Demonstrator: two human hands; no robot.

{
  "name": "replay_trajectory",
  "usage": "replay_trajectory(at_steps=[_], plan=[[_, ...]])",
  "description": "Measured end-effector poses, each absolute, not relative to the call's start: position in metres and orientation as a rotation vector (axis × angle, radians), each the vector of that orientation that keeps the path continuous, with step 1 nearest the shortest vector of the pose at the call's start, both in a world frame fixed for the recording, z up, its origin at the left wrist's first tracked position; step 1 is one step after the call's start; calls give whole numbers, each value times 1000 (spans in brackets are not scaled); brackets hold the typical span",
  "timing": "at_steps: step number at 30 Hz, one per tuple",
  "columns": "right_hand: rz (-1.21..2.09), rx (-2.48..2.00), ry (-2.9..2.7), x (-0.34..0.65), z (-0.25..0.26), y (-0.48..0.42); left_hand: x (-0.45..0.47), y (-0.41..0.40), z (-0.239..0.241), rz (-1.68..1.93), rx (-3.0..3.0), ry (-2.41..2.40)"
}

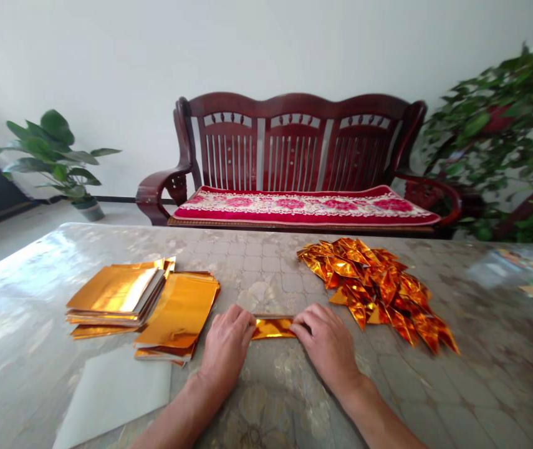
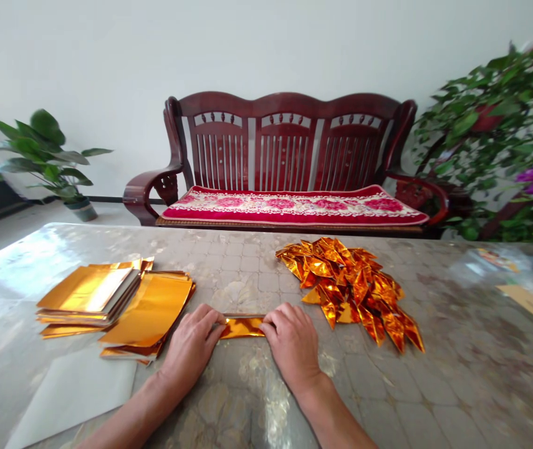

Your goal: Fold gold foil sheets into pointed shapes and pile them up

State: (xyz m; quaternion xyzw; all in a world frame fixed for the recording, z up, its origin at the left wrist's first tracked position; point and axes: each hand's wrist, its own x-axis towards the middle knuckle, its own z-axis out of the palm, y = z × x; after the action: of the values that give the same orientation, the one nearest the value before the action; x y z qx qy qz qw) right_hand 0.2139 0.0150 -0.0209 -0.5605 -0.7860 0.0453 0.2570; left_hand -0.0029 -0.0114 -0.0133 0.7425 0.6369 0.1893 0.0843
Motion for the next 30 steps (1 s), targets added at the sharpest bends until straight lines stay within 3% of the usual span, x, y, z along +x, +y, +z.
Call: replay_trajectory(at_steps=[9,23,30], plan=[[166,-1509,-2128,215,-23,16,-2,-11,-6,390,2784,1324],[352,-1512,-1897,219,-25,19,10,-27,-2,96,2859,1422],[187,-1245,-1989,217,-21,8,13,-28,-5,82,2874,1457]])
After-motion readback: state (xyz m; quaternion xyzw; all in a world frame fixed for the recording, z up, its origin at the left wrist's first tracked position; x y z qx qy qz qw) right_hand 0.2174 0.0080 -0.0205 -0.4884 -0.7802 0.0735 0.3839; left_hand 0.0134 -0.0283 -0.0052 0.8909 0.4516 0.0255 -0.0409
